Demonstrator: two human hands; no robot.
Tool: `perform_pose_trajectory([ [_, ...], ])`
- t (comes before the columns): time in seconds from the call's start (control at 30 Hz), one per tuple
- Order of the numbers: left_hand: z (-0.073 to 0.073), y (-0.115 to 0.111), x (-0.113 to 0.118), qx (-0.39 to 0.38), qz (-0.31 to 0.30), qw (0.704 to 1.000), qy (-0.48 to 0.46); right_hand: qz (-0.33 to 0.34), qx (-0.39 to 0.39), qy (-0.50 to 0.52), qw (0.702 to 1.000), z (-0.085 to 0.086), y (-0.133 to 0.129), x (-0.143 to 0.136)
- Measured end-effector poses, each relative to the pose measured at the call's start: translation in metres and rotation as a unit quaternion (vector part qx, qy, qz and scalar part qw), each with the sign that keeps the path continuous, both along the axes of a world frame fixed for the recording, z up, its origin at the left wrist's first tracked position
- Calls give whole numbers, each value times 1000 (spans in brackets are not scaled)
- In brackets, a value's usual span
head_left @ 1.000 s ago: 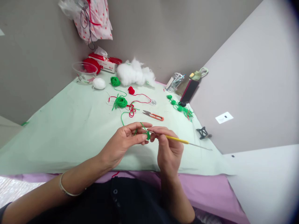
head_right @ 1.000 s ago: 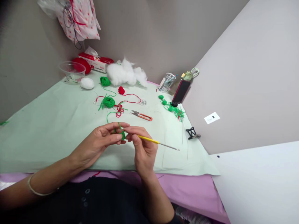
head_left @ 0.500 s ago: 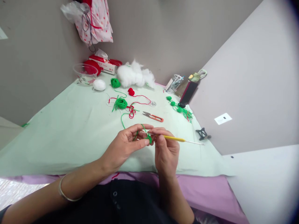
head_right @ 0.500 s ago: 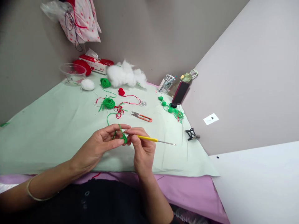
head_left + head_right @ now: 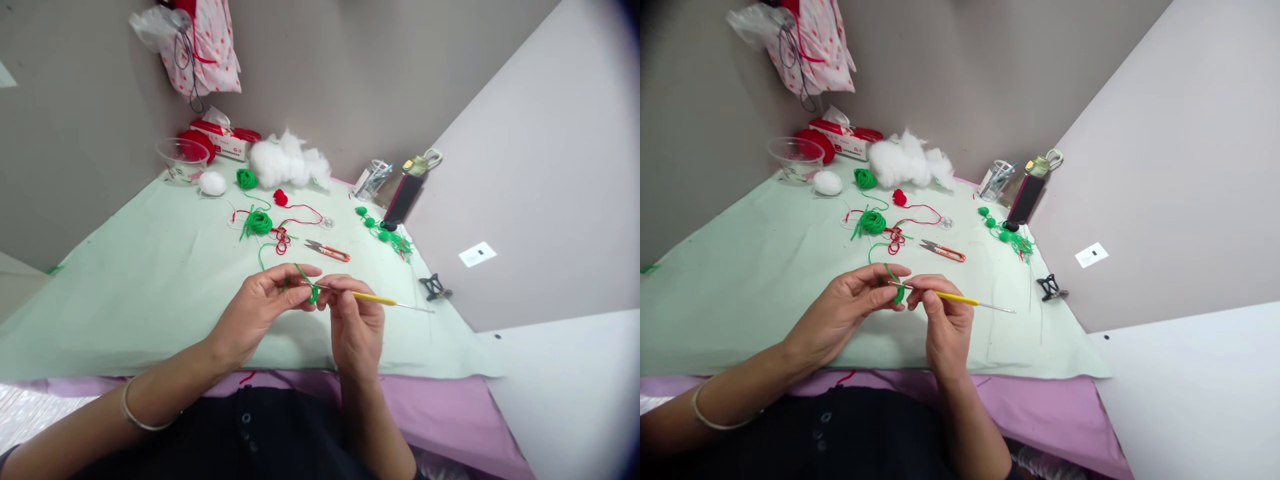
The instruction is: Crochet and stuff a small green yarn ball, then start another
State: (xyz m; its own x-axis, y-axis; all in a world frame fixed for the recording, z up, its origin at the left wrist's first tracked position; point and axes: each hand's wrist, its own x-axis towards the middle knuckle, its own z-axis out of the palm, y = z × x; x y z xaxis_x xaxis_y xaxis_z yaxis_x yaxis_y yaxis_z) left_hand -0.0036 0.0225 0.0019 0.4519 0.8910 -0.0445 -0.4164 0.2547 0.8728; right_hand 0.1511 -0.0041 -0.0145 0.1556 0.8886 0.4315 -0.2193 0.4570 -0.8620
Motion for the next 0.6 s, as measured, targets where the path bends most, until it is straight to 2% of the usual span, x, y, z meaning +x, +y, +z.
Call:
perform_pose_trajectory([
  [0.3,-4,2,1,46,-6,999,19,4,-26,-35,999,7,0,-1],
  [0.43,-4,6,-4,65,-8,997,39,25,-85,39,995,12,4,-2],
  [0.6,2,9,-8,70,-47,996,24,105,-188,149,965,16,7,-4],
])
